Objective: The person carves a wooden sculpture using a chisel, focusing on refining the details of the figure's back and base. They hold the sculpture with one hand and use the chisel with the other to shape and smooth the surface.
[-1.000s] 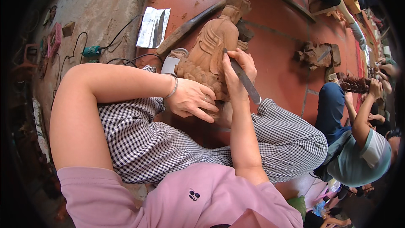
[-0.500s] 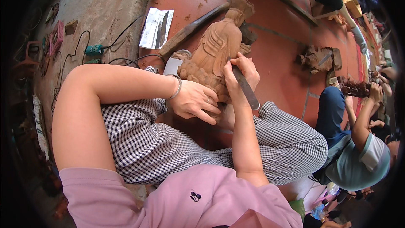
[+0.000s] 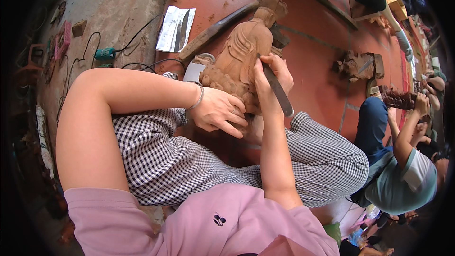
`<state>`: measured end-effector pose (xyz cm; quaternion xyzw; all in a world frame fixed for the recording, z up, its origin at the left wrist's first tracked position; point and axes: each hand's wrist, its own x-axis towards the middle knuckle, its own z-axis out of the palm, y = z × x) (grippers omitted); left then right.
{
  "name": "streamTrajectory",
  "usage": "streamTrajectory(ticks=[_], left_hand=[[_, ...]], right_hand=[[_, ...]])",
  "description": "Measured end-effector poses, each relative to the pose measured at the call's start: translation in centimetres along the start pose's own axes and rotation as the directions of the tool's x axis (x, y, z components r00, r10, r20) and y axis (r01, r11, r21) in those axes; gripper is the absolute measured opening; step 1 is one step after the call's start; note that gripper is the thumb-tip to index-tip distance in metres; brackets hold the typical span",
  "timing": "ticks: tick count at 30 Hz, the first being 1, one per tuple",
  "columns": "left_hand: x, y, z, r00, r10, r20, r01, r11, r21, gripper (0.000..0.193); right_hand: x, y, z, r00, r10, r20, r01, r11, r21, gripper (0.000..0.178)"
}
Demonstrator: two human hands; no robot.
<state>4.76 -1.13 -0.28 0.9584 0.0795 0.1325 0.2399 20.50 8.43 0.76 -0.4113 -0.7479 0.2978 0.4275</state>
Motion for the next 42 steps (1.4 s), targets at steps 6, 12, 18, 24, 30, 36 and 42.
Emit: streamTrajectory(ticks=[6,12,18,24,30,36,42], left_hand=[[0.2,-0.1,-0.2,1.0,0.003,0.006,-0.003,1.0,-0.003,0.066],[0.0,0.1,-0.2,1.0,-0.011,0.006,0.011,1.0,0.011,0.067],[0.2,0.0,-0.2,1.0,-0.009,0.021,0.009,1.0,-0.003,0.067],[0.2,0.1,-0.3,1.0,-0.008,0.023,0.008,1.0,0.003,0.067],[0.1,0.0,-0.3,1.0,-0.012,0.024,0.012,1.0,0.016,0.066],[0.0,0.3,-0.1,1.0,-0.019,-0.009,0.019,1.0,-0.012,0.062],[-0.1,-0.2,0.1,1.0,0.003,-0.007,-0.003,1.0,0.001,0.063]], right_hand=[[-1.4,2.5,-0.5,0.997,0.047,0.063,-0.055,0.99,0.132,0.008],[-1.9,3.3,0.0,0.984,0.174,0.034,-0.177,0.956,0.235,0.011],[-2.8,4.1,-0.9,0.95,0.28,0.135,-0.311,0.871,0.38,0.009],[-2.8,3.8,-0.2,0.949,0.297,0.101,-0.314,0.881,0.353,0.008],[-2.5,3.7,-1.0,0.942,0.302,0.145,-0.335,0.845,0.416,0.008],[-1.8,4.4,-3.5,0.841,0.357,0.406,-0.522,0.731,0.44,0.01],[2.7,6.0,-4.0,0.863,-0.115,0.492,-0.086,0.926,0.367,0.016]])
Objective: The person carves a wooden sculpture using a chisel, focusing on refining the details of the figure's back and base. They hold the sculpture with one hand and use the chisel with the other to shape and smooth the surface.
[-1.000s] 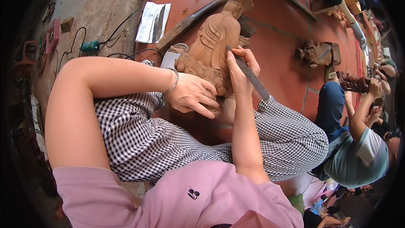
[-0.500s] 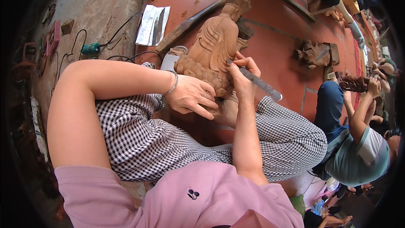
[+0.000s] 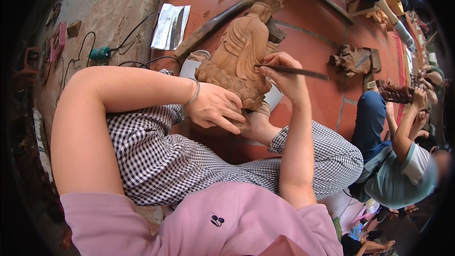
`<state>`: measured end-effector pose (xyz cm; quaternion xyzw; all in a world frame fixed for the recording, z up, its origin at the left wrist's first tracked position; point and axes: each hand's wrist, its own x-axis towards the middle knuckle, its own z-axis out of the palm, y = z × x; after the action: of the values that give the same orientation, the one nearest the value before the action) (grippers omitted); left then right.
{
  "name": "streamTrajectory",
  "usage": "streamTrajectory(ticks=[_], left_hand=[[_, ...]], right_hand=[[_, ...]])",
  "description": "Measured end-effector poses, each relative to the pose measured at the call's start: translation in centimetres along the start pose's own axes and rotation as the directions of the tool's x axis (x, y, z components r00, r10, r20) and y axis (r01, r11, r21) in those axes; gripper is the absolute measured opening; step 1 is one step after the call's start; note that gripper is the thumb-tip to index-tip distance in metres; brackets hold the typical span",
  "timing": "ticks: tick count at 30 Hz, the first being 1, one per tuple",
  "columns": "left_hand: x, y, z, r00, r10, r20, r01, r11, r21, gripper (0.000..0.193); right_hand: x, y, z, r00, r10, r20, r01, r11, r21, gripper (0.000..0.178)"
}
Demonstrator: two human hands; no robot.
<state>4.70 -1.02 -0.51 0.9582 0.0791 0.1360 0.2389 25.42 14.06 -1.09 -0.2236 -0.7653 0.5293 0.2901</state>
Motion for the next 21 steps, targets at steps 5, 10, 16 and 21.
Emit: streamTrajectory(ticks=[5,10,16,21], left_hand=[[-0.1,0.3,-0.1,1.0,-0.006,0.006,0.006,1.0,0.012,0.064],[-0.2,-0.2,0.1,1.0,0.01,0.003,-0.01,1.0,0.002,0.064],[-0.5,0.0,0.2,1.0,0.001,0.009,-0.001,1.0,-0.001,0.064],[-0.2,-0.2,0.1,1.0,0.007,0.029,-0.007,1.0,-0.002,0.065]], right_hand=[[4.5,-3.6,-3.1,0.904,0.124,0.409,0.004,0.954,-0.299,0.016],[7.5,-4.7,-2.8,0.765,-0.037,0.643,0.417,0.788,-0.452,0.016],[10.4,-5.0,-1.8,0.753,0.194,0.628,0.193,0.848,-0.493,0.017],[9.4,-3.9,-2.2,0.717,-0.162,0.678,0.519,0.773,-0.364,0.016]])
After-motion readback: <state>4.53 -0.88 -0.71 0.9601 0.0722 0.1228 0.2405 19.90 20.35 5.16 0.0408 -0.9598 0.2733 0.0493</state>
